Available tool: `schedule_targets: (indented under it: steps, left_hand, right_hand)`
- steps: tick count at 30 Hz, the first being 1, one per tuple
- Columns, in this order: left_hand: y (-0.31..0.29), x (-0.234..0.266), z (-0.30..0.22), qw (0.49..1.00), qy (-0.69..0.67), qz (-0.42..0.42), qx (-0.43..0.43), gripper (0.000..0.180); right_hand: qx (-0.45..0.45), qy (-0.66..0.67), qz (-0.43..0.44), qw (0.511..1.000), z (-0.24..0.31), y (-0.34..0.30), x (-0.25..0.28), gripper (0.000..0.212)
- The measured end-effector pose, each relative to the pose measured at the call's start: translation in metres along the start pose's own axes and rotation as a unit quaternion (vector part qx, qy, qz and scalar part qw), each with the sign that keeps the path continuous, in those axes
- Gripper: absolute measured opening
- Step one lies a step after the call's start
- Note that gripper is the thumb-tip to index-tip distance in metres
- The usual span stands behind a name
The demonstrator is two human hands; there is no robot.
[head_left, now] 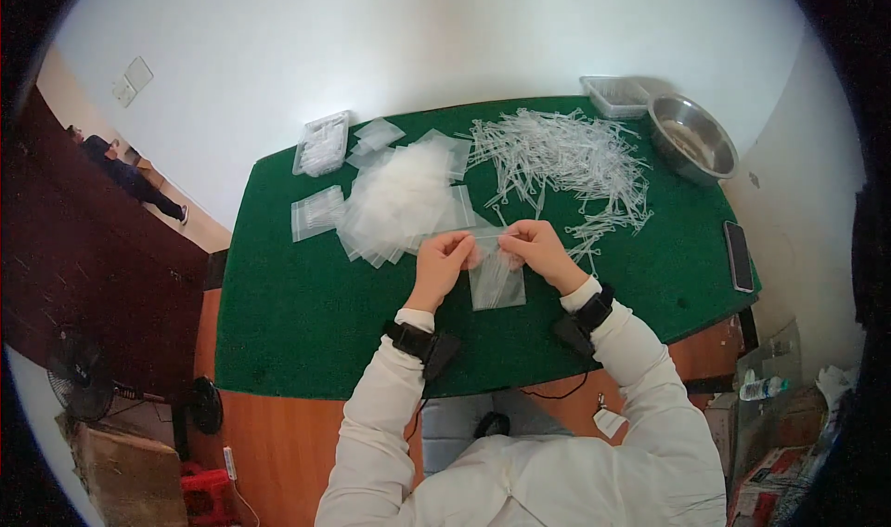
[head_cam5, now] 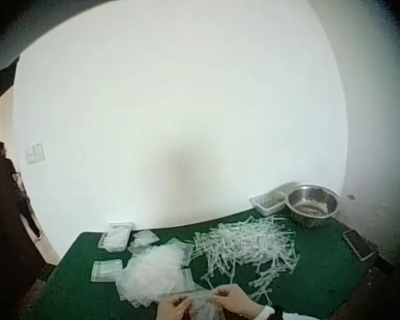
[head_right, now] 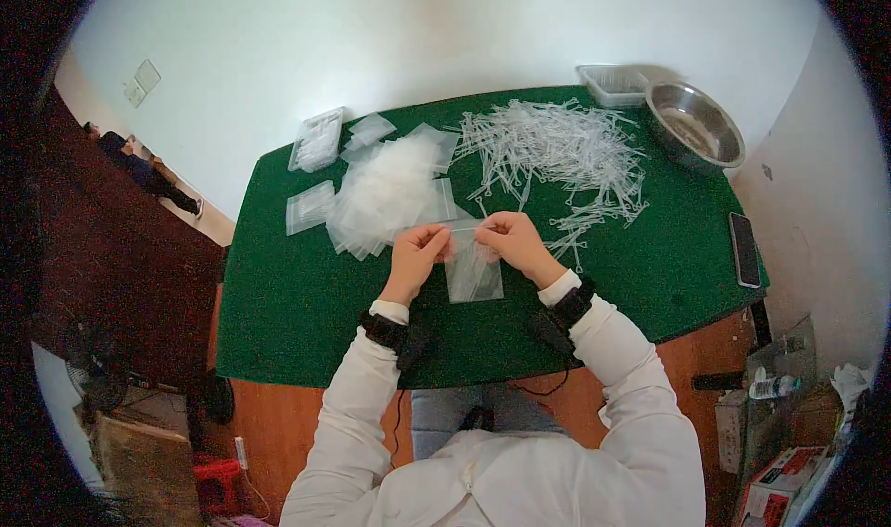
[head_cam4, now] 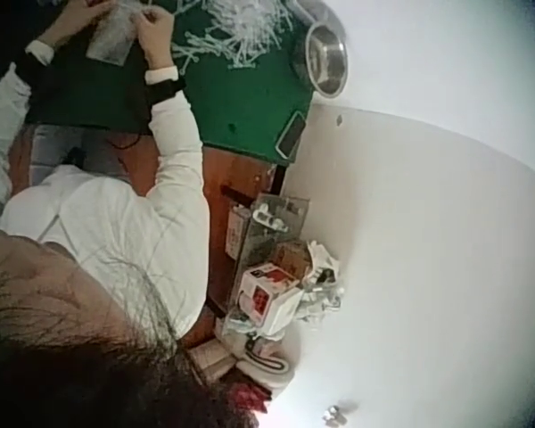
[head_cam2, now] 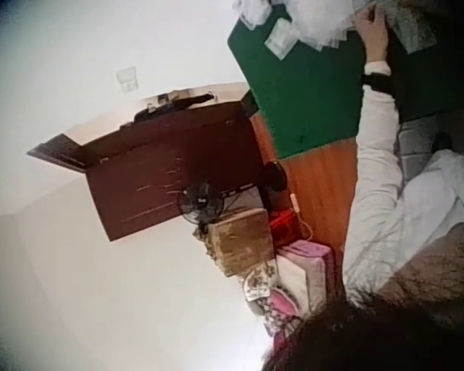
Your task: The person picks up plastic fasteners by hand, places them into small plastic bags, and seals the bags. They repeat this process several times before reaching up to press a light switch on the wall.
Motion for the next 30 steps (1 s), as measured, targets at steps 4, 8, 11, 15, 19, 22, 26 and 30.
schedule_targets:
  steps: [4,8,11,15,19,22,26,30]
  left_hand:
    - [0.0,-0.003,0.004,0.999,0.016,0.03,0.02,0.017]
    - [-0.006,-0.017,0.006,0.998,-0.02,0.05,0.044,0.011]
    - [-0.005,-0.018,0.003,0.998,0.005,0.061,0.025,0.011]
    - [-0.005,-0.019,0.002,0.998,0.008,0.063,0.02,0.008]
    - [-0.005,-0.022,0.0,0.998,0.005,0.068,0.011,0.007]
    - [-0.006,-0.02,0.0,0.998,0.006,0.07,0.005,0.007]
    - [-0.004,-0.023,0.002,0.996,0.003,0.088,-0.002,0.01]
    - [-0.004,-0.004,-0.026,0.987,0.131,-0.014,-0.088,0.022]
  right_hand:
    - [0.064,0.016,-0.018,0.998,0.013,-0.001,-0.003,0.01]
    - [0.023,0.035,0.002,0.999,0.006,-0.002,-0.005,0.008]
    - [0.027,0.036,0.009,0.999,0.01,-0.003,-0.009,0.008]
    - [0.031,0.02,0.011,0.999,0.009,-0.003,-0.008,0.007]
    - [0.037,0.017,0.017,0.999,0.01,-0.002,-0.009,0.008]
    - [0.046,0.013,0.036,0.998,0.011,-0.002,-0.016,0.008]
    - [0.056,-0.005,0.064,0.996,0.012,-0.003,-0.021,0.008]
    - [0.045,-0.012,0.07,0.996,0.01,-0.003,-0.02,0.007]
Point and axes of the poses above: each hand's wrist, its own y-axis towards the middle knuckle, its own x-axis out of the back of the hand, z = x × y, the point moved 9 cm from there along y, towards the middle knuckle, and after that the axes turned 10 degrees about -y, right-handed, at the moved point
